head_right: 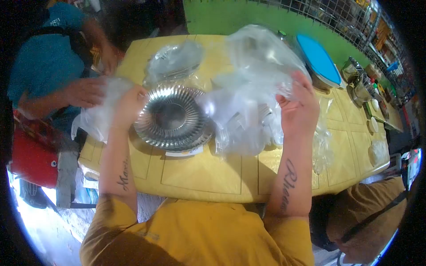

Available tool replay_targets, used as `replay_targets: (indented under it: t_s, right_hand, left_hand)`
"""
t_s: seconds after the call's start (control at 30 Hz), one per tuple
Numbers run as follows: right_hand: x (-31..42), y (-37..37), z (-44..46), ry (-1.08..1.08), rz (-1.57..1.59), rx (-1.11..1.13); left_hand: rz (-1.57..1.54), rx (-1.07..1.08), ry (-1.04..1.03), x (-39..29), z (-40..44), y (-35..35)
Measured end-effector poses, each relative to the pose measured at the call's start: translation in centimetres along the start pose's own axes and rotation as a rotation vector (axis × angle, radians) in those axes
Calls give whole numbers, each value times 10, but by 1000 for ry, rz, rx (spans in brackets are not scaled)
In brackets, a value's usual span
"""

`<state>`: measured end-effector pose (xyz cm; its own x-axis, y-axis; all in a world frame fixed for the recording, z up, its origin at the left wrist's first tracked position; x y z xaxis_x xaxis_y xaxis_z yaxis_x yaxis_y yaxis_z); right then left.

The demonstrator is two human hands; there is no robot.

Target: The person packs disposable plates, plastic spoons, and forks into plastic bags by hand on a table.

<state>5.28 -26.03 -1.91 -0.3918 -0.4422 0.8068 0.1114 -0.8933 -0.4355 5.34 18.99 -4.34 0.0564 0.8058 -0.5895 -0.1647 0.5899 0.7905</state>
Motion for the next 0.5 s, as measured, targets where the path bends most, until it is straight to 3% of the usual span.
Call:
replay_targets:
  t_s: [0.2, 0.37, 0.5]
  right_hand:
    - [12, 39, 4, 113, 175, -262]
    - [5, 37, 8, 64, 235, -232]
    - [25, 29, 0, 142, 274, -318]
  left_hand:
    - [110, 118, -1, -7, 3, -10]
    - [189, 72, 11, -23, 0, -4]
    - [272, -155, -227, -28, 0, -4]
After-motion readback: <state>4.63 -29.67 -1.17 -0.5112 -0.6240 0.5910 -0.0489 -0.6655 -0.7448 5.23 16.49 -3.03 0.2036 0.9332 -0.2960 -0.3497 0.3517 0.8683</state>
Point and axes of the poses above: each hand's wrist, its own z-axis towards the middle knuckle, its own y-axis out of the back of the hand, x = y × z, the point moved 7 cm from there along z, towards the middle knuckle, and after that the axes turned 11 degrees about x, right-handed, at the moved point
